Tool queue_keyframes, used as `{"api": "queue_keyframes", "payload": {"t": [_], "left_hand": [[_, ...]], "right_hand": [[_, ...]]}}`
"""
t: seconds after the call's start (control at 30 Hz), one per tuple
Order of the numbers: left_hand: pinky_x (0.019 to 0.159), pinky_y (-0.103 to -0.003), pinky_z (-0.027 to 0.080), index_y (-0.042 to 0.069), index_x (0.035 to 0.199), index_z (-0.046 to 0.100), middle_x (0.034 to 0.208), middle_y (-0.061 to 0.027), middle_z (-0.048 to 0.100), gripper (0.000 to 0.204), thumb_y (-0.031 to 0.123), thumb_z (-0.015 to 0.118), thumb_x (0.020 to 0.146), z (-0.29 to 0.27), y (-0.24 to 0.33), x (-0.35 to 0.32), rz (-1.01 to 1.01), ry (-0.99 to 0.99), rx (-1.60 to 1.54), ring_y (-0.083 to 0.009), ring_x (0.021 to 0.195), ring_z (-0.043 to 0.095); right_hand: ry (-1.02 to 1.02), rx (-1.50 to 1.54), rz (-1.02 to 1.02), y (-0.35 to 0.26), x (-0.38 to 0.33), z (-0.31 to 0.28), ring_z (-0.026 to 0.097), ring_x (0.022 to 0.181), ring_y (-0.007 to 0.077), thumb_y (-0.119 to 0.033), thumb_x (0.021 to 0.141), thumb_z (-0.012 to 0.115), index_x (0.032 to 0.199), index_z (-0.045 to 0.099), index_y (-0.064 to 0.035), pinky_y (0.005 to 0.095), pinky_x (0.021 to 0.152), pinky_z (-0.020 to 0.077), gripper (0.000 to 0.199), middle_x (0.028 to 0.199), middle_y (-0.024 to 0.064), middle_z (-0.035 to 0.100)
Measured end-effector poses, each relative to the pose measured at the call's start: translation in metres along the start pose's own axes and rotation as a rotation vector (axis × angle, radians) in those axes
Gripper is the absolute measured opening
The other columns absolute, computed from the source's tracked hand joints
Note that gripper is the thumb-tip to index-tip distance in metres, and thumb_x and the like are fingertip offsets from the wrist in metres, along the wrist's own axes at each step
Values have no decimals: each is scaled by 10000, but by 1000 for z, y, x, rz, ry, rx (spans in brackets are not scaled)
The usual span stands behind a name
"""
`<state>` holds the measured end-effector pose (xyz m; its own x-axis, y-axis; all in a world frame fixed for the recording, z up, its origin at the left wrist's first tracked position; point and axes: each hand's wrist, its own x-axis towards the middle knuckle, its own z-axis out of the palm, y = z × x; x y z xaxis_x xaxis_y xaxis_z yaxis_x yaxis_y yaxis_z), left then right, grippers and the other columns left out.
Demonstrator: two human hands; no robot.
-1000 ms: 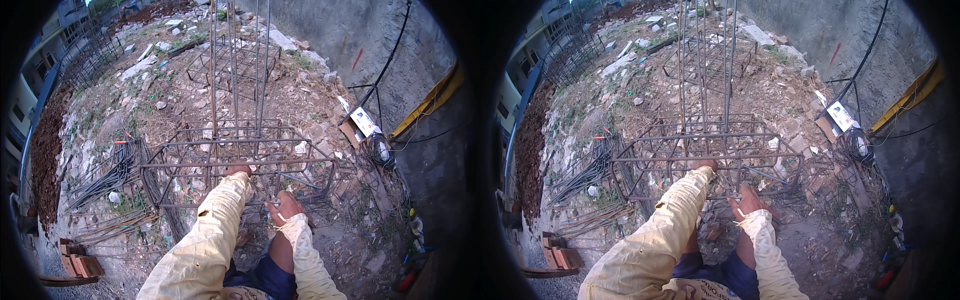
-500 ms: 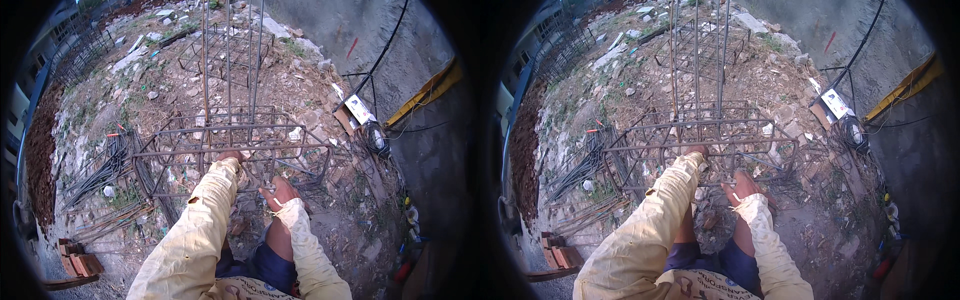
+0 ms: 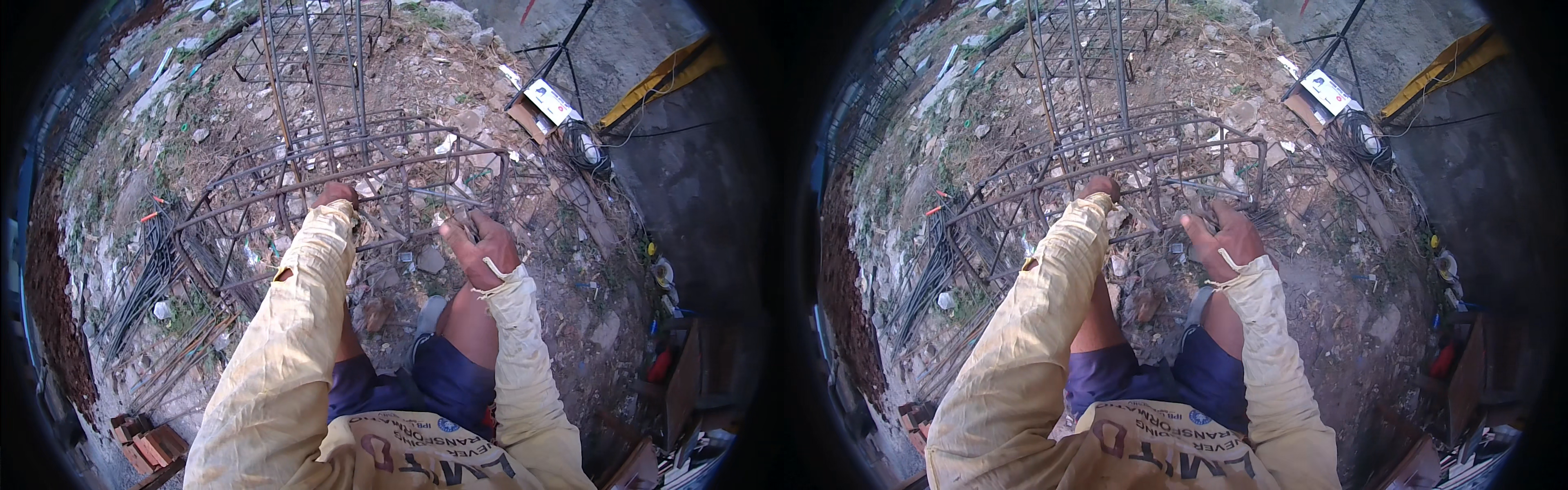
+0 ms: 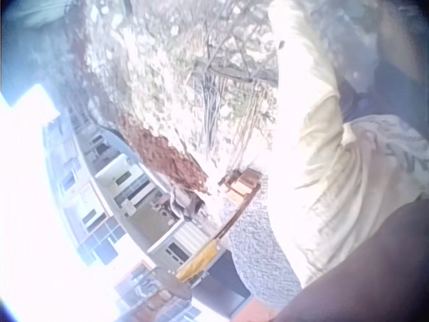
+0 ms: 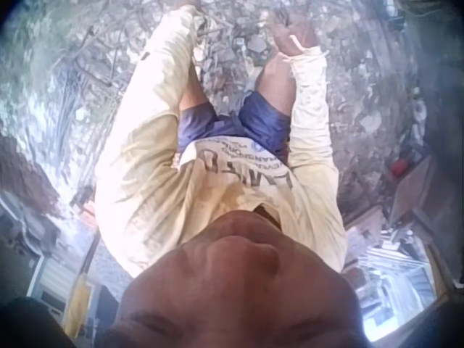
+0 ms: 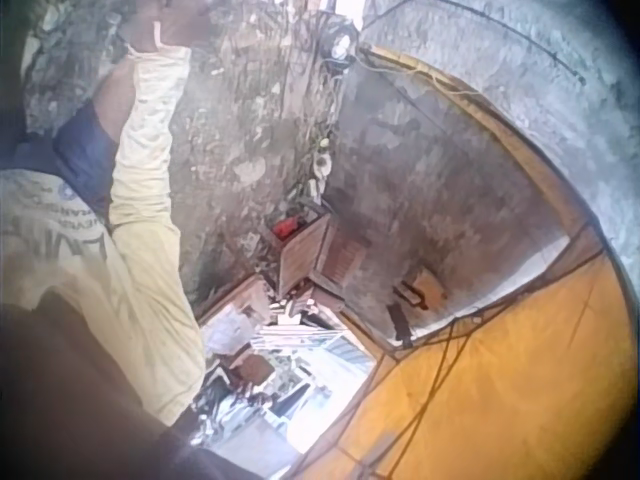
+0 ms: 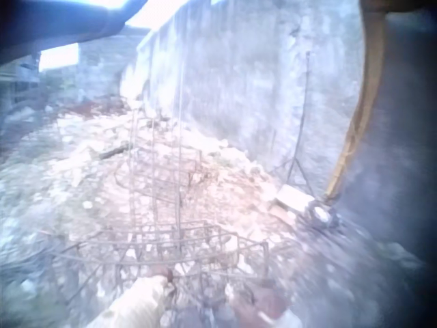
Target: The person sits on the ground and assembles a rebar cage by hand. They pick up rebar rods and wire ties, position the rods into a grid, and twist wire ties to secure the intersections.
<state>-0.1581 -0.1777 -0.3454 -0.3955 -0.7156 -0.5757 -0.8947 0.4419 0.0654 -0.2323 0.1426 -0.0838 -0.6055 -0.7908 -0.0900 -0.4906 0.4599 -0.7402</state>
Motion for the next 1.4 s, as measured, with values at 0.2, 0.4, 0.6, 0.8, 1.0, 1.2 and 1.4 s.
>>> {"api": "queue_keyframes", "payload": {"t": [0.2,0.4,0.6,0.8,1.0,1.2,1.4], "left_hand": [[751,-475,522,150,986,691,981,-63,676,236,312,677,815,-25,5,-42,-104,36,-127,-268,917,659],[806,-487,482,80,1010,609,1084,-146,620,260,308,574,891,-27,6,-87,-271,554,-124,-328,1100,581],[830,-485,475,77,1068,574,1108,-182,631,254,265,506,911,-23,16,-80,134,531,-89,-352,1021,612],[850,-446,487,61,1154,552,1014,-181,647,298,251,497,932,-39,38,-140,789,107,-354,-378,966,615],[916,-399,464,74,1241,554,1161,-163,611,335,252,414,994,-11,21,-127,1193,205,-78,-341,1071,590],[936,-402,440,106,1162,636,1101,-181,646,497,491,380,979,-39,33,-166,880,-112,-368,-333,1053,594],[953,-370,424,172,1175,641,1123,-141,655,409,399,354,992,-72,45,-207,644,-204,-298,-296,1066,588]], "right_hand": [[65,-10,66,25,14,89,620,963,427,-387,804,673,1038,619,45,441,839,476,494,980,281,647],[154,57,145,20,16,120,597,935,480,-357,800,667,1044,588,43,484,795,469,475,958,315,627],[183,125,162,22,14,119,588,888,489,-342,804,651,997,575,10,502,772,457,409,893,294,628],[222,167,166,37,15,123,602,863,463,-335,814,643,983,571,-10,478,755,466,373,876,260,639],[367,326,-4,44,5,141,626,776,309,-323,853,672,1030,578,-14,398,725,477,369,825,161,646],[453,814,261,110,-49,168,583,673,193,-273,896,644,989,575,-62,343,621,455,241,779,69,605],[303,1161,631,194,-58,220,482,576,87,-261,881,669,952,568,-100,291,529,410,203,691,-33,505]]}}
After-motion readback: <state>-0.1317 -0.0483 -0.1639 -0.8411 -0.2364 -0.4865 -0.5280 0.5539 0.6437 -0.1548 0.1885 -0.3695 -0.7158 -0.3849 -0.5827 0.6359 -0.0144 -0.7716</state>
